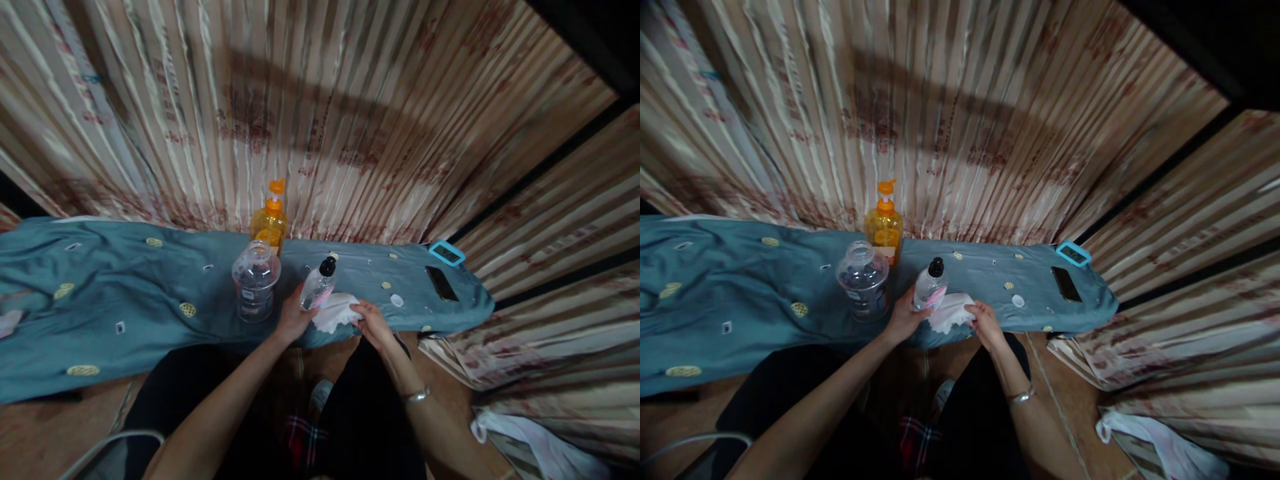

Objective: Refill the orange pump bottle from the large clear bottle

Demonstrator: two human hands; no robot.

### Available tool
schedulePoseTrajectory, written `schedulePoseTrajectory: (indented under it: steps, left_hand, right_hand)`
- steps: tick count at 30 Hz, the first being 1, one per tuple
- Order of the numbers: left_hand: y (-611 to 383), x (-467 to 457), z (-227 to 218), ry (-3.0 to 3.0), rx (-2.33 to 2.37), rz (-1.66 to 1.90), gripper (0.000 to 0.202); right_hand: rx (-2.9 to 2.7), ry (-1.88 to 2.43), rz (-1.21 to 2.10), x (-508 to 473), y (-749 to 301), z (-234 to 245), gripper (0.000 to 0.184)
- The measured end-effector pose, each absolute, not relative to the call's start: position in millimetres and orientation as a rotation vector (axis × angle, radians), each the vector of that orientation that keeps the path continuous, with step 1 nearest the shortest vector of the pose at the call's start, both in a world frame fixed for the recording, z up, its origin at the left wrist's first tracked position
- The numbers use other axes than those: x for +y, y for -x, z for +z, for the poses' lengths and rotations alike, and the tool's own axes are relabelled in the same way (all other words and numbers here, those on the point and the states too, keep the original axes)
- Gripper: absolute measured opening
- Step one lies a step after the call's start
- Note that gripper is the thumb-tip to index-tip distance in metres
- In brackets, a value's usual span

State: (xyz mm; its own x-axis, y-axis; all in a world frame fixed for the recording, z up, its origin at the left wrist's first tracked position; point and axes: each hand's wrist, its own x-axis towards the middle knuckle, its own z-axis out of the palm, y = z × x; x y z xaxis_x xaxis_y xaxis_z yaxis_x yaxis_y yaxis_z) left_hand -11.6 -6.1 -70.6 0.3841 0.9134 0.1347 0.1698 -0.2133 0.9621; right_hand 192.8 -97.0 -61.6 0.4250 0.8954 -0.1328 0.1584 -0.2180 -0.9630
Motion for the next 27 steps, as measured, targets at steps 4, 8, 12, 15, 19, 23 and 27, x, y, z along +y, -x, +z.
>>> schedulePoseTrajectory:
  steps: [4, 8, 12, 15, 19, 23, 27]
  left_hand:
    - [11, -9, -67, -1.658, 0.937, 0.933, 0.056]
    - [11, -11, -67, -1.651, 0.914, 0.933, 0.058]
    - [12, -10, -67, -1.638, 0.917, 0.91, 0.057]
    - [12, -10, -69, -1.639, 0.877, 0.916, 0.056]
    - [9, -10, -73, -1.592, 0.937, 0.929, 0.063]
    - [9, -11, -71, -1.638, 0.979, 0.86, 0.062]
    - [10, -14, -69, -1.636, 0.961, 0.868, 0.059]
  right_hand:
    - [-0.935, 1.559, 0.905, -101, -196, -23, 0.032]
    - [-1.136, 1.463, 0.88, -104, -175, 23, 0.036]
    - [-1.378, 1.42, 0.783, -103, -145, 47, 0.042]
    - [-1.349, 1.505, 0.589, -94, -133, 44, 0.04]
    - [-1.316, 1.612, 0.38, -72, -127, 35, 0.058]
    - [-1.386, 1.563, 0.434, -48, -122, 31, 0.061]
    - [-1.368, 1.52, 0.594, -27, -120, 24, 0.033]
